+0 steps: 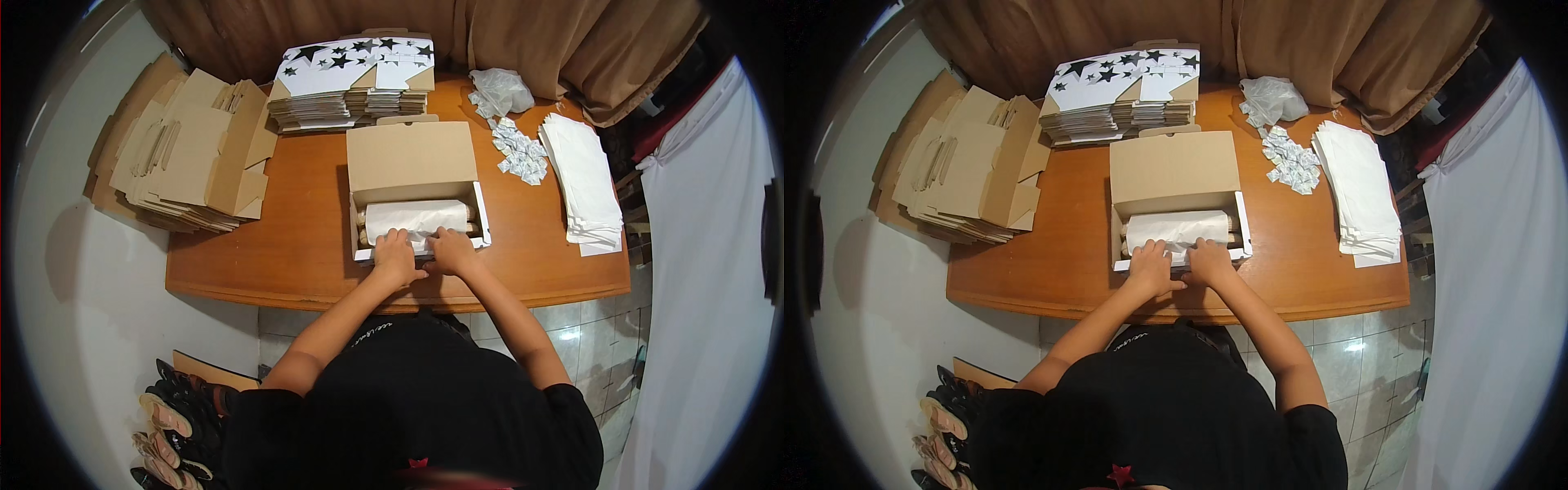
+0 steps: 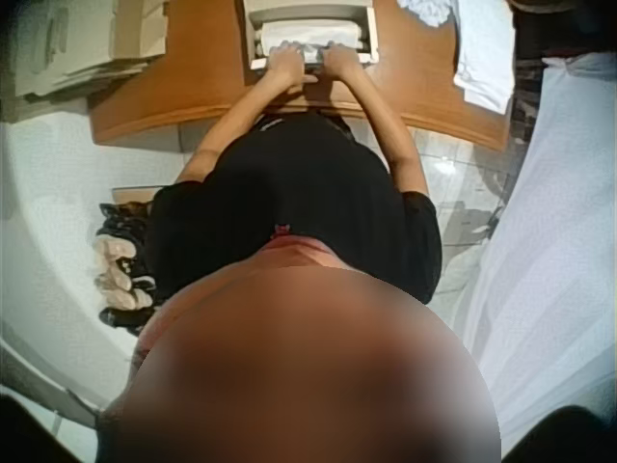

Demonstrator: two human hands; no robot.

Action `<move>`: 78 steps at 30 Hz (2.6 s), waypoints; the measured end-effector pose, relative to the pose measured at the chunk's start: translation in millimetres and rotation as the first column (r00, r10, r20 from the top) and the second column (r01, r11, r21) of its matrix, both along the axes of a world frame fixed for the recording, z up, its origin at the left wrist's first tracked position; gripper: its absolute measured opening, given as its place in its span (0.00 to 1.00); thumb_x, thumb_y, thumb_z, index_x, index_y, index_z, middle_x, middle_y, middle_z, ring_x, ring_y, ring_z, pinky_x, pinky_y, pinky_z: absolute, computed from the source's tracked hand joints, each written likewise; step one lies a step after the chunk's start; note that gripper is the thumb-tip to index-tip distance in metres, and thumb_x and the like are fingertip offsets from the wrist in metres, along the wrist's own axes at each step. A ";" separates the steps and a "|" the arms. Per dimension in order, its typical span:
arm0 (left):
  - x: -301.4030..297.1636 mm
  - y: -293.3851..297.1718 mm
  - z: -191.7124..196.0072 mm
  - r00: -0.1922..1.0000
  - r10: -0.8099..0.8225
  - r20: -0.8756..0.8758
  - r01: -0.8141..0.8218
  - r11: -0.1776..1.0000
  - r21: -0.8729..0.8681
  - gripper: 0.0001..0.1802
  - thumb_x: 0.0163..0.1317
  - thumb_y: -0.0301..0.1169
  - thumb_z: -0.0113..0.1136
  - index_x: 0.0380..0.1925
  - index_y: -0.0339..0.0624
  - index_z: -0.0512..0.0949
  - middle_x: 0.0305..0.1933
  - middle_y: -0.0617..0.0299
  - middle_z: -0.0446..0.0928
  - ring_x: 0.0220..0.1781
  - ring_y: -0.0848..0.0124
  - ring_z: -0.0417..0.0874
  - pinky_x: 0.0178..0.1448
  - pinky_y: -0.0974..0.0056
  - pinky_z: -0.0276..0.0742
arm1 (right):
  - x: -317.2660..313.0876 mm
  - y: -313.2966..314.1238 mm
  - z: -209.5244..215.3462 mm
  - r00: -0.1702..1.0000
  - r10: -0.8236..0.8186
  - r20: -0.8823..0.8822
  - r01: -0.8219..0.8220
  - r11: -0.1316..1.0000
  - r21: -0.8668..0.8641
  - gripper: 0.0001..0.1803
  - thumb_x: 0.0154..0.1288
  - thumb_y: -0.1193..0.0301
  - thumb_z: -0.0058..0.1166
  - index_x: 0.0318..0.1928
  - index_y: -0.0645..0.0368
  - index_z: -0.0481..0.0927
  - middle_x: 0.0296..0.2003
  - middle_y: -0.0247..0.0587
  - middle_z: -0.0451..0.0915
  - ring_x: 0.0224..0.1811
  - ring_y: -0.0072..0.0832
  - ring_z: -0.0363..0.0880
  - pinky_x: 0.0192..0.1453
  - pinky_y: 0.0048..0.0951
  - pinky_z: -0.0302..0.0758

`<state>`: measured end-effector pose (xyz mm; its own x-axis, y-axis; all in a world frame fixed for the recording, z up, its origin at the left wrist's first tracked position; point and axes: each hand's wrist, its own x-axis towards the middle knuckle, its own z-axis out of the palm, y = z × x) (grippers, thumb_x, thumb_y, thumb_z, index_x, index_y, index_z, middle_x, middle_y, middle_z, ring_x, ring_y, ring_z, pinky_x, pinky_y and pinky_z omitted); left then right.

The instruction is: Folding a cardboard shoe box and packing a pair of shoes into it with tissue paper.

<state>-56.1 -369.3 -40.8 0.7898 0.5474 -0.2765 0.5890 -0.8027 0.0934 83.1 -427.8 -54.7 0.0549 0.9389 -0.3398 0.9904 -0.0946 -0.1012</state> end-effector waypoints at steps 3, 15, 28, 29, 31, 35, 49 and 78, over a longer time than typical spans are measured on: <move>2.5 0.0 -8.6 0.995 0.062 -0.073 -0.063 0.998 0.001 0.38 0.42 0.62 0.63 0.42 0.40 0.79 0.49 0.60 0.73 0.55 0.64 0.68 0.57 0.58 0.61 | 3.1 -2.2 -6.2 1.000 0.018 0.016 -0.018 0.999 -0.032 0.31 0.46 0.50 0.62 0.47 0.56 0.75 0.42 0.45 0.78 0.48 0.40 0.76 0.49 0.39 0.72; -17.0 16.9 -6.1 0.969 0.180 -0.168 -0.195 0.978 -0.075 0.32 0.43 0.61 0.63 0.41 0.47 0.80 0.45 0.60 0.79 0.52 0.63 0.74 0.53 0.56 0.66 | 12.8 0.0 -12.7 0.998 0.038 -0.049 -0.040 0.998 -0.051 0.24 0.50 0.49 0.59 0.40 0.54 0.79 0.35 0.44 0.81 0.40 0.39 0.80 0.43 0.41 0.74; -55.6 32.3 3.2 0.741 0.289 0.606 -0.235 0.957 -0.169 0.14 0.50 0.32 0.62 0.39 0.44 0.76 0.47 0.56 0.74 0.52 0.58 0.71 0.52 0.55 0.66 | 80.7 40.4 5.0 0.825 -0.040 -0.563 0.457 0.633 0.625 0.22 0.52 0.65 0.58 0.45 0.64 0.74 0.44 0.57 0.72 0.49 0.47 0.71 0.53 0.39 0.67; -55.0 34.3 6.6 0.673 0.299 0.677 -0.323 0.942 -0.095 0.15 0.52 0.31 0.61 0.41 0.45 0.75 0.49 0.56 0.71 0.54 0.57 0.68 0.54 0.56 0.66 | 90.1 51.9 -4.1 0.794 -0.193 -0.576 0.583 0.510 0.632 0.27 0.53 0.63 0.58 0.51 0.66 0.71 0.50 0.61 0.69 0.54 0.49 0.67 0.58 0.40 0.64; -50.4 45.5 -2.4 0.584 0.330 0.742 -0.361 0.924 -0.127 0.18 0.52 0.31 0.60 0.45 0.44 0.73 0.52 0.55 0.69 0.56 0.56 0.66 0.56 0.56 0.64 | 112.4 73.2 -33.9 0.688 -0.298 -0.662 0.717 0.418 0.558 0.31 0.54 0.61 0.57 0.54 0.69 0.66 0.52 0.63 0.67 0.56 0.50 0.66 0.59 0.40 0.62; -48.9 70.7 -49.1 0.291 0.553 0.781 -0.332 0.824 -0.460 0.21 0.59 0.33 0.55 0.52 0.39 0.67 0.56 0.51 0.68 0.57 0.55 0.68 0.61 0.58 0.61 | 120.0 101.6 -41.5 0.250 -0.309 -0.918 0.951 0.254 0.173 0.36 0.61 0.54 0.50 0.56 0.73 0.62 0.53 0.60 0.67 0.57 0.44 0.66 0.60 0.37 0.61; -60.9 31.5 -11.3 -0.073 0.778 0.624 0.027 0.627 -0.778 0.31 0.65 0.44 0.49 0.61 0.38 0.54 0.56 0.51 0.66 0.59 0.66 0.66 0.64 0.65 0.57 | 120.8 2.6 -28.0 0.209 0.241 -0.948 0.752 0.581 0.313 0.30 0.67 0.50 0.29 0.41 0.63 0.78 0.50 0.46 0.73 0.57 0.33 0.66 0.63 0.34 0.54; -60.3 -3.1 -61.5 0.299 0.377 0.877 -0.476 0.855 -0.206 0.36 0.45 0.42 0.70 0.48 0.36 0.63 0.57 0.49 0.62 0.59 0.55 0.66 0.59 0.57 0.66 | 43.0 -54.5 -31.8 0.899 -0.028 -0.438 0.374 0.572 0.730 0.30 0.43 0.62 0.69 0.48 0.58 0.75 0.57 0.54 0.64 0.60 0.51 0.60 0.61 0.47 0.62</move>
<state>-116.4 -372.4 -102.2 0.2047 0.8644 0.4593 0.4807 -0.4975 0.7221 126.1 -482.3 -86.4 0.3223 0.8138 0.4835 0.8312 0.0012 -0.5560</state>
